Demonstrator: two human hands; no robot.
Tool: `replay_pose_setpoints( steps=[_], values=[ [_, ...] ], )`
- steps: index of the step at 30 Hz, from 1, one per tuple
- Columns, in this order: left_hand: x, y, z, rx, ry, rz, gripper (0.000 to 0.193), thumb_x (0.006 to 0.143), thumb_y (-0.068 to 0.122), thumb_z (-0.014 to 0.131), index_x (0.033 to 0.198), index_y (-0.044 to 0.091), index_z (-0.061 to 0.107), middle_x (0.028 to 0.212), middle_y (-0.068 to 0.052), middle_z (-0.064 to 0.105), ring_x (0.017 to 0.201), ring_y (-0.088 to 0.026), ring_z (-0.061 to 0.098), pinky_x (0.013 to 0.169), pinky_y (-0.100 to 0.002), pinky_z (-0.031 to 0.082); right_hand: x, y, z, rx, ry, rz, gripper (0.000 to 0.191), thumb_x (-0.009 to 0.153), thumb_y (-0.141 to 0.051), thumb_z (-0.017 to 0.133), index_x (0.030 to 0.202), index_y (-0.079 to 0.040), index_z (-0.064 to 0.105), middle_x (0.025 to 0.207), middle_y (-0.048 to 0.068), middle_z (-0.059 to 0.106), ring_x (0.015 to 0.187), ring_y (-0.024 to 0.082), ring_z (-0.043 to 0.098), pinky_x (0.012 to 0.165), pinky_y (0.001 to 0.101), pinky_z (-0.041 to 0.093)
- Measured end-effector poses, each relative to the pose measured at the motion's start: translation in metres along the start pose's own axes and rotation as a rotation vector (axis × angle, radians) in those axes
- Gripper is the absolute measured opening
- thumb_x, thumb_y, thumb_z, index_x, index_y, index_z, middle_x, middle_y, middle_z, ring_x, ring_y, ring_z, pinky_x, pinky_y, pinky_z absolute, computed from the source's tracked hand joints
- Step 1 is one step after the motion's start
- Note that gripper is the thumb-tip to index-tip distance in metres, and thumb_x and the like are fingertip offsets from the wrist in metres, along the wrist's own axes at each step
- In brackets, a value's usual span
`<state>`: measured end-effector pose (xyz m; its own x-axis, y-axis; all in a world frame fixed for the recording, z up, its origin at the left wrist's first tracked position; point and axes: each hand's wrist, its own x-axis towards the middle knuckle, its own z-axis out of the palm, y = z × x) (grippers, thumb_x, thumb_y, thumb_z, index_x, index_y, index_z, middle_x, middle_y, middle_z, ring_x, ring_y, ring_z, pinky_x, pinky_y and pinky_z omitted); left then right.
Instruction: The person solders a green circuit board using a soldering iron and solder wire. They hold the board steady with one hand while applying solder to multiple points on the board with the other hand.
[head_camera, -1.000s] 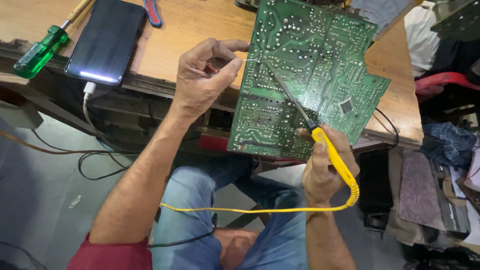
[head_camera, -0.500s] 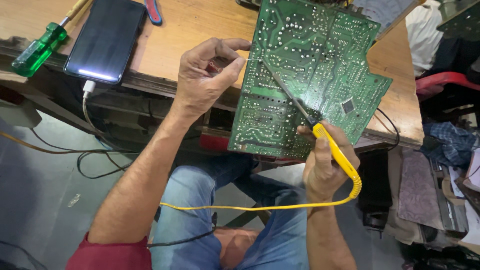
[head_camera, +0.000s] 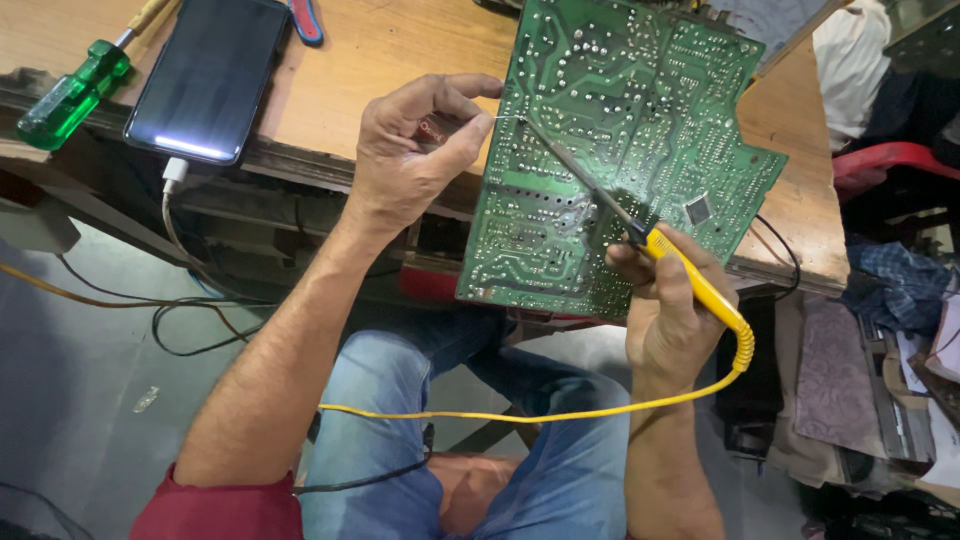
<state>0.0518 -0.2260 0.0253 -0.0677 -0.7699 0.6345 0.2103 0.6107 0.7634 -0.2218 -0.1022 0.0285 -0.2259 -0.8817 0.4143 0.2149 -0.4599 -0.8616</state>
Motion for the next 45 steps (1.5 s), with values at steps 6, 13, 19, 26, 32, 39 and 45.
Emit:
replay_pose_setpoints(
  steps=[6,13,19,26,32,39,45],
  values=[
    [0.001,-0.002,0.001,-0.033,-0.012,-0.005,0.007,0.101,0.0,0.072,0.097,0.001,0.066,0.12,-0.014,0.075,0.085,0.002,0.06,0.064,-0.015,0.042,0.002,0.0,-0.002,0.004,0.004,0.013,0.029,0.108,-0.012,0.066,0.129,0.007,0.064,0.116,0.018,0.071,0.099,0.034,0.074,0.094,0.0479,0.064],
    [0.0,-0.002,0.0,-0.06,-0.006,-0.01,0.007,0.103,0.001,0.068,0.1,0.003,0.062,0.124,-0.013,0.074,0.077,0.002,0.051,0.068,-0.016,0.043,0.001,0.003,-0.006,0.018,0.003,0.005,0.029,0.109,-0.014,0.066,0.13,0.006,0.064,0.115,0.021,0.071,0.095,0.033,0.074,0.091,0.0455,0.063],
    [-0.002,-0.002,-0.002,-0.021,-0.009,0.007,0.009,0.104,0.003,0.069,0.099,0.004,0.062,0.124,-0.013,0.075,0.077,0.002,0.051,0.069,-0.017,0.043,-0.001,0.005,-0.011,0.102,0.045,0.0,0.032,0.109,-0.019,0.066,0.131,0.004,0.062,0.107,0.022,0.071,0.091,0.031,0.072,0.089,0.0454,0.062],
    [-0.001,-0.001,-0.002,-0.033,-0.009,-0.002,0.008,0.104,0.003,0.068,0.099,0.004,0.062,0.124,-0.013,0.075,0.078,0.002,0.052,0.07,-0.017,0.043,-0.006,0.005,-0.009,0.049,0.056,-0.051,0.031,0.109,-0.016,0.066,0.131,0.005,0.061,0.108,0.023,0.07,0.091,0.033,0.072,0.091,0.045,0.061],
    [-0.001,-0.001,-0.002,-0.02,-0.013,0.016,0.008,0.104,0.002,0.069,0.1,0.004,0.062,0.123,-0.013,0.075,0.084,0.0,0.056,0.073,-0.018,0.044,-0.008,0.003,-0.007,-0.002,0.056,-0.138,0.033,0.107,-0.015,0.067,0.13,0.008,0.061,0.108,0.022,0.07,0.092,0.034,0.073,0.093,0.0463,0.062],
    [-0.001,-0.002,-0.001,-0.01,-0.003,0.003,0.008,0.103,0.003,0.069,0.099,0.004,0.062,0.123,-0.013,0.075,0.078,0.001,0.052,0.07,-0.018,0.043,-0.008,0.004,-0.006,0.03,0.047,-0.151,0.033,0.107,-0.014,0.068,0.13,0.009,0.062,0.111,0.022,0.07,0.095,0.033,0.073,0.096,0.0468,0.061],
    [-0.002,-0.006,-0.002,-0.05,-0.006,0.007,0.007,0.104,0.003,0.068,0.1,0.004,0.062,0.124,-0.014,0.075,0.08,0.0,0.055,0.072,-0.018,0.046,-0.006,0.003,-0.004,0.019,0.062,-0.149,0.032,0.107,-0.014,0.067,0.128,0.009,0.062,0.11,0.022,0.07,0.094,0.033,0.073,0.095,0.0466,0.062]
  ],
)
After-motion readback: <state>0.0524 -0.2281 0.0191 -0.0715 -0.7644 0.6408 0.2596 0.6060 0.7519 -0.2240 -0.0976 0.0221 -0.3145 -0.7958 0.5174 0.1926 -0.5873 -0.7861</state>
